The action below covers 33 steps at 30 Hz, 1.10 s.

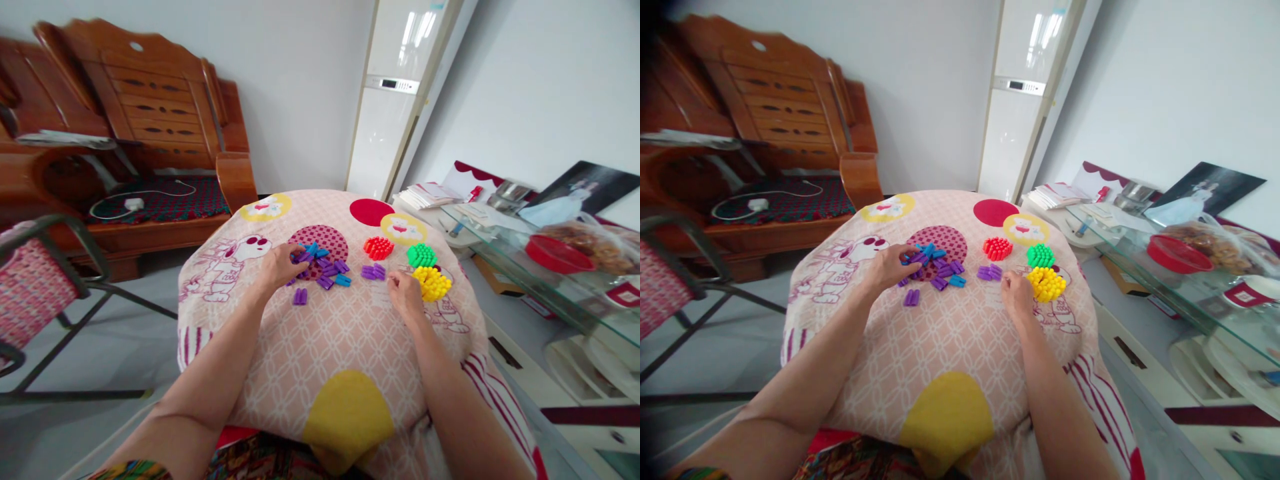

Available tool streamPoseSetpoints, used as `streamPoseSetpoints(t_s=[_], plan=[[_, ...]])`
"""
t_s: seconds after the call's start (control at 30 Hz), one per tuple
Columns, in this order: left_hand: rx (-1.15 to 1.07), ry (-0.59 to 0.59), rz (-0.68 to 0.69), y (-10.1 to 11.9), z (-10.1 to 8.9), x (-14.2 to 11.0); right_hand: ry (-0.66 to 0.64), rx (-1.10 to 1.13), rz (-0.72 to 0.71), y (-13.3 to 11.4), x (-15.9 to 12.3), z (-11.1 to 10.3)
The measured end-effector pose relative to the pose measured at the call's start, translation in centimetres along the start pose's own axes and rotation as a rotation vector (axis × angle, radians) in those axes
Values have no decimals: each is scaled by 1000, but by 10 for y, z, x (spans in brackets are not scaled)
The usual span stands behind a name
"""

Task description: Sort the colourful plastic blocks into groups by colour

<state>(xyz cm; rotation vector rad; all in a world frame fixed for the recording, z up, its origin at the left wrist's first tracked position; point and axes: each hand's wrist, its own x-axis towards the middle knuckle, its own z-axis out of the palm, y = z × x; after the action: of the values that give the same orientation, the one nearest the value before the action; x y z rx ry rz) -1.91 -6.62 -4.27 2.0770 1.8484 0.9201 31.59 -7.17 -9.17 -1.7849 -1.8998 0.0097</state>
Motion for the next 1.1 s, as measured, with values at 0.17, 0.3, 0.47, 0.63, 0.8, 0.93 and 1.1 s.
streamPoseSetpoints(t_s=[0.17, 0.3, 0.47, 0.63, 0.8, 0.93, 1.1], plan=[[-291, -150, 99, 36, 15, 3, 60, 78, -54, -5, 4, 8], [-364, -196, 176, 66, 36, 21, 33, 93, -249, -12, 6, 14], [-549, -256, 157, 85, 58, 47, -64, -53, -388, -21, 5, 19], [-787, -385, 45, 95, 81, 47, -59, -87, -386, -25, 9, 24], [-800, -364, 35, 98, 95, 36, 23, 70, -279, -19, 10, 26], [-483, -250, 128, 103, 100, 29, 121, 199, -160, -11, 9, 23], [-251, -177, 159, 111, 114, 26, 86, 234, -100, -8, 9, 19]])
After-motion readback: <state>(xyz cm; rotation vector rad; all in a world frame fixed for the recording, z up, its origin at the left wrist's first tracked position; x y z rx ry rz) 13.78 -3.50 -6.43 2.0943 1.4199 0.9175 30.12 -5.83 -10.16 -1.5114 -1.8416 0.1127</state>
